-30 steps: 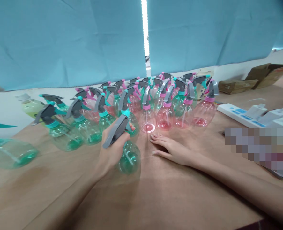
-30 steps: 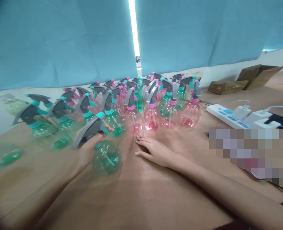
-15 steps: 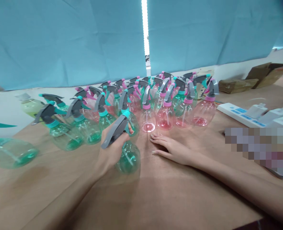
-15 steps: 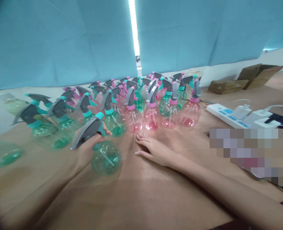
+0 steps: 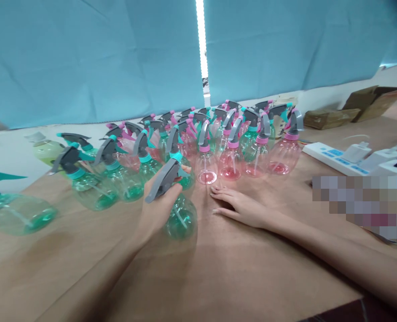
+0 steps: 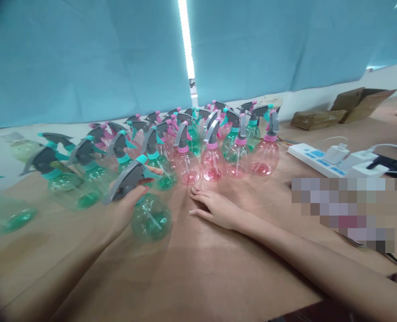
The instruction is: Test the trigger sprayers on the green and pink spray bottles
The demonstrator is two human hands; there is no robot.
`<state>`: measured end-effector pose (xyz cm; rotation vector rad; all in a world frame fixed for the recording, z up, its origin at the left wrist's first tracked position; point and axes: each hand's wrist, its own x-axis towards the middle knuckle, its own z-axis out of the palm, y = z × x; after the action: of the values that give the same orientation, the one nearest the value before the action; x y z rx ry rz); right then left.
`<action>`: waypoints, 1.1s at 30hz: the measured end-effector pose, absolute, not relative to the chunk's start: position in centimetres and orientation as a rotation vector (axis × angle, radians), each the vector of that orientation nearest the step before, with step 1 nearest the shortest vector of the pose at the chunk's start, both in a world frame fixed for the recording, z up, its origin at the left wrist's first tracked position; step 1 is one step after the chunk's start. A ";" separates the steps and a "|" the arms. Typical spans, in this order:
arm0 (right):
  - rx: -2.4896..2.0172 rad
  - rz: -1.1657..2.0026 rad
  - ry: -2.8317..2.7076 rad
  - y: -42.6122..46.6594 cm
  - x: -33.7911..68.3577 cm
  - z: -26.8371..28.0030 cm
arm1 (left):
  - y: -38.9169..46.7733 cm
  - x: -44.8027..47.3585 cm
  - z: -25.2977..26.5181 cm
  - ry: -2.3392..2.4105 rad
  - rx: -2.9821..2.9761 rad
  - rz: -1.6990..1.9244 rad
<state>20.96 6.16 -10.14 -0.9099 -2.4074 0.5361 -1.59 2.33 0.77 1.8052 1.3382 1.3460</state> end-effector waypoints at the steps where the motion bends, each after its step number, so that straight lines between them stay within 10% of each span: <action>1: -0.899 0.534 -2.406 6.2 20.9 -10.1 | 2.3 -1.5 0.7 1.339 1.804 1.362; 33: -0.908 0.413 -2.429 6.1 20.4 -10.2 | -1.2 -3.7 -2.4 1.745 2.035 1.089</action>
<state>20.41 6.12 -10.18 -0.9083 -2.4286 0.4128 -3.69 -1.21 -2.43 2.0353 1.7446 1.0885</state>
